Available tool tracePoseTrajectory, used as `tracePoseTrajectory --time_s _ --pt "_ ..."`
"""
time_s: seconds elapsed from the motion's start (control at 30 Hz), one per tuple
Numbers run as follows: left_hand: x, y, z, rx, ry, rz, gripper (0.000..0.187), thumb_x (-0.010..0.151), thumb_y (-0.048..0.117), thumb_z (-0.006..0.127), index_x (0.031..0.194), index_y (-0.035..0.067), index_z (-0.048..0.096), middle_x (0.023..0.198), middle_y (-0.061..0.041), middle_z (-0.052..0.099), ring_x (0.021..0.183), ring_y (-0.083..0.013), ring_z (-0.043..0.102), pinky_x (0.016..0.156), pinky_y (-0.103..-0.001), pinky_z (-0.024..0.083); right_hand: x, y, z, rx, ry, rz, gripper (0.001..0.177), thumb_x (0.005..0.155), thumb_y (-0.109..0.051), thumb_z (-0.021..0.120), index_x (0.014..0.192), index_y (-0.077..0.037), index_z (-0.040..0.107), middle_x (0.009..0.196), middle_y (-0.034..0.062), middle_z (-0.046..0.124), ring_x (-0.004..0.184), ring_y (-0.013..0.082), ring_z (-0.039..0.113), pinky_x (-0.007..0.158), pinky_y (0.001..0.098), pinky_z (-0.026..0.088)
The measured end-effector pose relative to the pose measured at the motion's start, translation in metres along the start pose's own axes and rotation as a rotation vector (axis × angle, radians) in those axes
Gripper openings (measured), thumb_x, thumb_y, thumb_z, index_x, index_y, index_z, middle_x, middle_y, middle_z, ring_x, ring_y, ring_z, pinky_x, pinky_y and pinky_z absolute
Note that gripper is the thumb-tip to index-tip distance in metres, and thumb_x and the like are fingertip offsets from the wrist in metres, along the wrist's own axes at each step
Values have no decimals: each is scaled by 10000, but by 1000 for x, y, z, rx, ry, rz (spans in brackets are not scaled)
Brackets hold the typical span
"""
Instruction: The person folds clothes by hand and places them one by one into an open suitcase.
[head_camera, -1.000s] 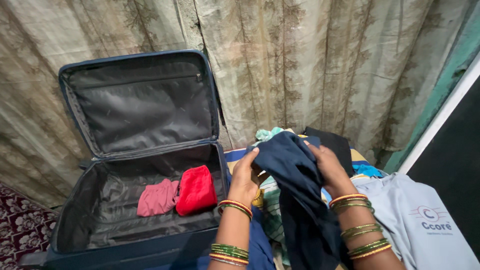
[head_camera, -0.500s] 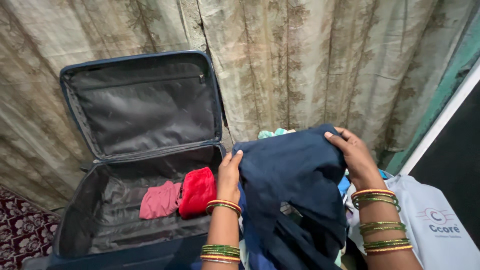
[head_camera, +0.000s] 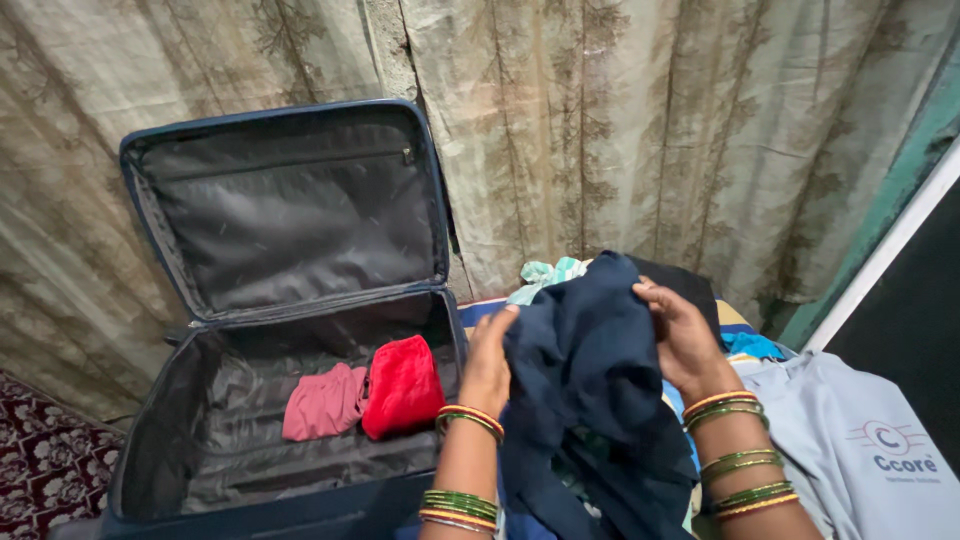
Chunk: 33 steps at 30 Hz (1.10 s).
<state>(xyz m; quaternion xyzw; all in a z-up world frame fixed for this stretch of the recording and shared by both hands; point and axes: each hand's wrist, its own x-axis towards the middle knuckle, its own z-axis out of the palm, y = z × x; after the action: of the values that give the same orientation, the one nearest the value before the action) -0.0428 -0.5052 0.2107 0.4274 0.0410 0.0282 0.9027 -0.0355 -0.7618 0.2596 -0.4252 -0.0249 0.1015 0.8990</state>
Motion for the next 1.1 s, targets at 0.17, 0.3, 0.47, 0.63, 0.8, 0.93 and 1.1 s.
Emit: tracePoseTrajectory --time_s 0.17,0.3,0.47,0.63,0.8,0.93,1.1 --pt "-12 0 20 158 -70 15 425 837 140 744 1230 36 623 1139 -80 700 1039 -179 668 935 -304 509 24 37 -15 123 -186 12 286 1002 -225 575 1164 -3 655 1134 105 705 1058 246 670 970 364 530" --pt "5 -18 13 157 -54 110 450 807 49 695 1247 52 603 1138 -69 708 1024 -174 675 928 -298 525 25 41 -8 133 -371 84 345 965 -261 516 1142 -7 669 1101 104 725 1011 238 695 932 376 539" --pt "23 -29 5 182 61 152 464 787 -24 652 1246 39 637 1109 -60 700 990 -164 659 891 -285 511 24 56 -8 -75 -199 123 300 1014 -234 535 1200 -35 660 1115 78 718 986 199 668 887 364 535" --pt "19 -26 12 26 5 121 467 779 -51 626 1239 27 645 1101 -64 689 982 -170 645 898 -287 507 38 79 -29 -491 50 134 365 984 -236 622 1271 -16 677 1160 63 711 990 151 641 827 329 535" --pt "8 -19 22 27 -49 70 465 783 -28 591 1236 22 685 1111 -40 719 1011 -144 659 926 -259 498 59 101 -55 -568 102 221 364 984 -239 618 1265 -15 677 1153 68 714 983 159 646 826 333 537" --pt "6 -16 24 72 -150 118 409 853 3 608 1256 -15 674 1130 -50 724 1025 -139 659 937 -258 496 56 109 -69 -589 128 253 363 985 -241 614 1261 -14 677 1147 71 715 977 166 649 825 337 538" --pt "5 -9 19 211 -167 178 343 965 151 613 1263 -12 663 1175 -38 731 1039 -122 672 952 -265 501 70 102 -71 -615 158 255 362 985 -244 610 1255 -13 677 1139 76 718 969 174 653 824 341 539"
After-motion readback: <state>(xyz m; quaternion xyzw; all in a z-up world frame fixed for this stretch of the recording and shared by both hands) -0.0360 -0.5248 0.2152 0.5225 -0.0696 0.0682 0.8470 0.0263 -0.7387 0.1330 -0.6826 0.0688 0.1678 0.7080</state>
